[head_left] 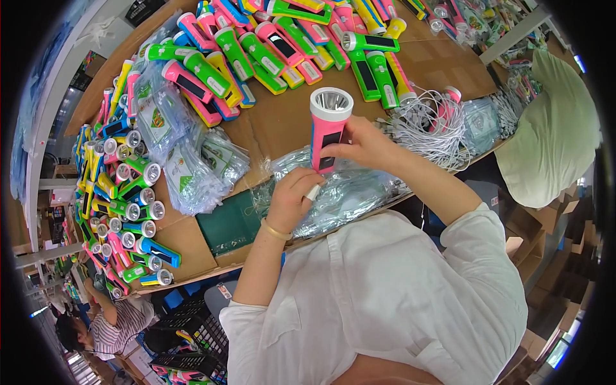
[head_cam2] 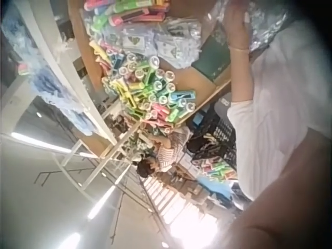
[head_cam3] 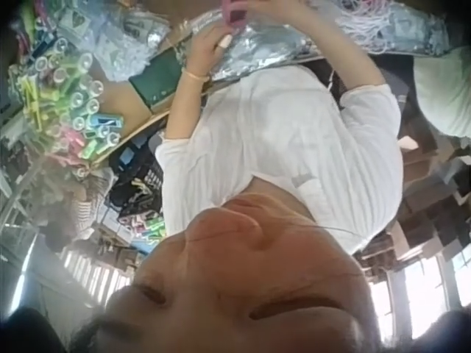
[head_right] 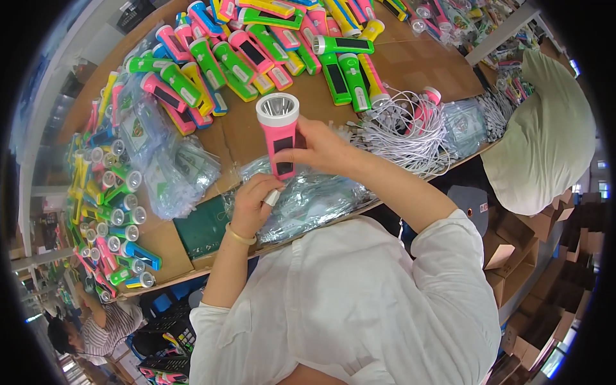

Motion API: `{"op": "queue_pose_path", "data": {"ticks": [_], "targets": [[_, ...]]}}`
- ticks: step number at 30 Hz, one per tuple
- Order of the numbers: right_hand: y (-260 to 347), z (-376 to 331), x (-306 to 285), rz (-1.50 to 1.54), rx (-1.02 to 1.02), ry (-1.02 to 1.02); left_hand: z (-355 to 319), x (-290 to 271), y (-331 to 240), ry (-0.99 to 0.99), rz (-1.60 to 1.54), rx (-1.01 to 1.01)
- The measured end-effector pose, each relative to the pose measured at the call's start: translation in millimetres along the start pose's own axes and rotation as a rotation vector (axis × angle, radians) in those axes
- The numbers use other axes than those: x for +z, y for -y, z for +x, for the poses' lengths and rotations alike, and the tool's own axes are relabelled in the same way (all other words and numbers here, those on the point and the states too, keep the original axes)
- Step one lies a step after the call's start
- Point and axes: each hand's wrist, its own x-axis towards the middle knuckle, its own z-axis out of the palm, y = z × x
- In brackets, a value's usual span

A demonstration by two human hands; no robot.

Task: The recorder is placing small colorful flashlights into plastic bags along with white lanyards at a factory workbench.

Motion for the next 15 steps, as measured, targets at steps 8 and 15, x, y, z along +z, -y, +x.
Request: {"op": "queue_pose_path", "data": {"ticks": [8, 15], "targets": [[3.4, -20.2, -11.4, -0.194, -0.081, 0.135, -0.1, -2.0, -16.3, -0.087, -0.024, -0.038], [38.0, -29.9, -12.7, -1.080, -0.010, 0.307, 11.2, -27.9, -39.3, -0.120, 0.045, 0.014]]}}
